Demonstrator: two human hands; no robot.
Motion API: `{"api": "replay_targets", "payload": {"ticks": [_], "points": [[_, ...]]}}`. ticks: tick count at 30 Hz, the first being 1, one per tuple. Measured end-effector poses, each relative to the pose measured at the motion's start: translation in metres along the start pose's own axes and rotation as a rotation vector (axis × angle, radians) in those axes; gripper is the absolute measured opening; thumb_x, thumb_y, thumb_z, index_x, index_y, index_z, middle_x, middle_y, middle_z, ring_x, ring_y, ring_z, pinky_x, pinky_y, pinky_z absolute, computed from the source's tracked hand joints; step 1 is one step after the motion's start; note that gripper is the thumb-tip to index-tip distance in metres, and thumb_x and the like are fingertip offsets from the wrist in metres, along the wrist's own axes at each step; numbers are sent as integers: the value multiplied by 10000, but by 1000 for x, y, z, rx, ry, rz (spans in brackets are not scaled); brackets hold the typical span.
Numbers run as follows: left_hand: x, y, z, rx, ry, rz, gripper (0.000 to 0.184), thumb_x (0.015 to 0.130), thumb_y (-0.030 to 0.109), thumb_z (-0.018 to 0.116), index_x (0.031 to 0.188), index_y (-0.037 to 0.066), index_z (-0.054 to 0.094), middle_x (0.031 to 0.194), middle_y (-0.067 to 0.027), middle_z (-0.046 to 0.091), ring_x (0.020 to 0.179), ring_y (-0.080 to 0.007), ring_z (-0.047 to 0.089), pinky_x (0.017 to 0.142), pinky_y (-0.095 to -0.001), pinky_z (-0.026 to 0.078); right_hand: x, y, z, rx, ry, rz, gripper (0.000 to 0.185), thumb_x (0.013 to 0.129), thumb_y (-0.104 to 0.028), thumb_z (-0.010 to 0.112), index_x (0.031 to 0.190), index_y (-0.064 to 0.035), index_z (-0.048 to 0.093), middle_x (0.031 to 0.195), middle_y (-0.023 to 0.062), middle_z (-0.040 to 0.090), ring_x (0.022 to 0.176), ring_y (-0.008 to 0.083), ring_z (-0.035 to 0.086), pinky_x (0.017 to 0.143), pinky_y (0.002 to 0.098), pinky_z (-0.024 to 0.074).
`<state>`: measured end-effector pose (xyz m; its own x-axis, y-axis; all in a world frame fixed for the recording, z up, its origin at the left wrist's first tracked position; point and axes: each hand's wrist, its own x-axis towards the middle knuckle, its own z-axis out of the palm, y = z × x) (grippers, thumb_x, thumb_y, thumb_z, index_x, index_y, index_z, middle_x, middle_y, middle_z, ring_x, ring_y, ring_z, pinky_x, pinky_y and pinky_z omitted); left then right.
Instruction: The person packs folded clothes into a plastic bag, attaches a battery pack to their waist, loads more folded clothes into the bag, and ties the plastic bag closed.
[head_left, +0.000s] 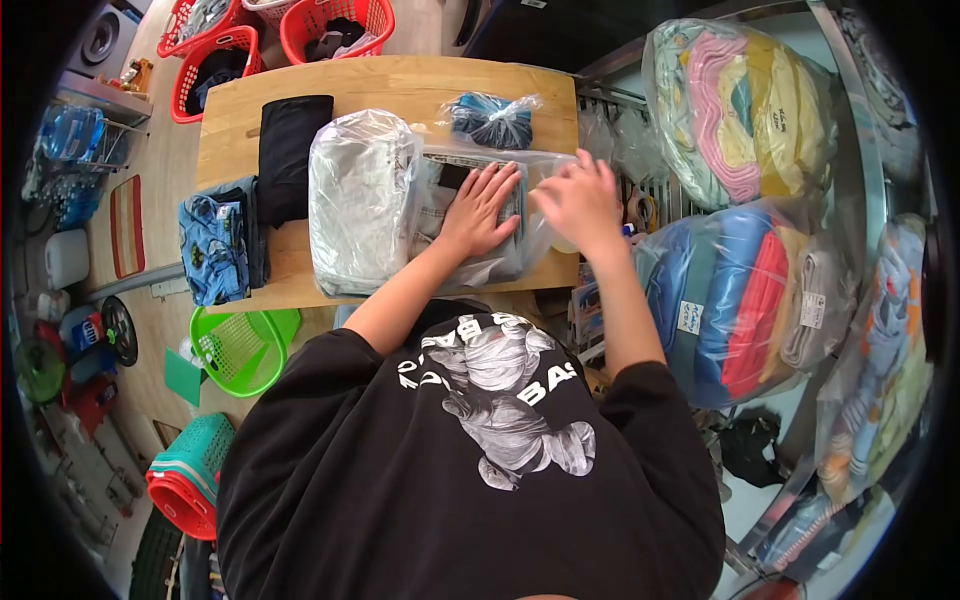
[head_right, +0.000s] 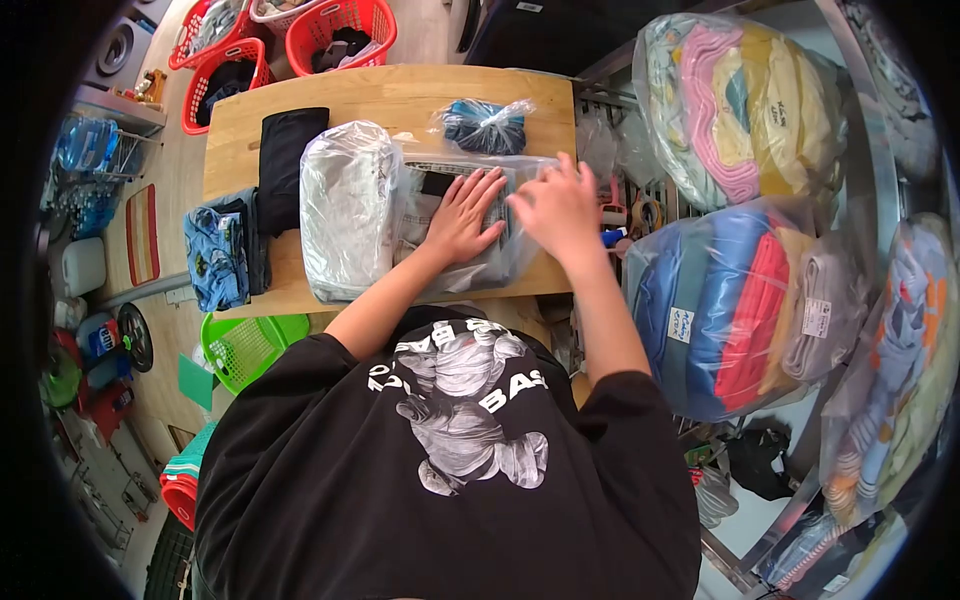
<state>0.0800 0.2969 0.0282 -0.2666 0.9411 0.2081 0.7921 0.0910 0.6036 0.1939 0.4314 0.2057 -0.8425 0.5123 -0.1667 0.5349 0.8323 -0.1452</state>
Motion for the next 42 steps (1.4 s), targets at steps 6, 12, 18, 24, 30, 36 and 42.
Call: {"api": "replay_targets", "payload": {"ticks": [6,12,18,24,30,36,42], "points": [[1,-1,2,-26,26,-5,799,983,472,633,1661,141,369,1750,-68,333,1616,-305,287,1319,-501,205,30,32,105,-587,214,239,280,993,-277,648,1155,-94,784,1654,193,400,1575,453,292,1255,677,261],[6,-3,5,-22,25,-30,784,980,490,623,1641,137,391,1741,-71,347,1609,-302,299,1319,-498,208,23,29,48,-165,-66,425,283,944,-110,623,1199,-54,731,1065,170,791,994,438,766,863,528,620],[10,-8,5,-5,-35,-65,799,979,518,606,1650,150,376,1741,-72,343,1612,-303,292,1324,-499,192,1,-22,-31,-81,-56,357,339,869,-21,654,1198,-57,723,1112,187,774,1043,412,749,882,521,604],[20,-11,9,-4,-176,-116,823,982,537,574,1654,112,362,1750,-97,320,1622,-307,260,1337,-485,148,-43,-94,-131,-49,40,179,423,846,34,598,1233,-71,734,1078,195,737,1023,435,716,870,537,571],[21,-10,-5,-32,-144,-80,837,1012,569,548,1658,73,354,1715,-149,372,1610,-332,289,1337,-492,166,-43,-106,-140,146,44,4,495,883,-9,658,1362,-117,723,998,190,682,928,383,704,851,446,569],[-30,-10,-142,671,367,-112,789,909,364,749,1593,96,462,1554,-140,562,1486,-309,472,1171,-552,355,-63,-76,-144,853,-67,89,860,968,-352,808,1690,-179,376,1082,167,752,998,265,727,957,361,548],[-101,-58,-258,189,104,-760,404,880,55,650,1274,6,725,952,-160,754,867,-345,727,717,-368,540,-69,-44,-62,1059,-292,40,701,1005,-483,758,1443,36,587,1018,98,775,903,149,706,872,337,558]]}}
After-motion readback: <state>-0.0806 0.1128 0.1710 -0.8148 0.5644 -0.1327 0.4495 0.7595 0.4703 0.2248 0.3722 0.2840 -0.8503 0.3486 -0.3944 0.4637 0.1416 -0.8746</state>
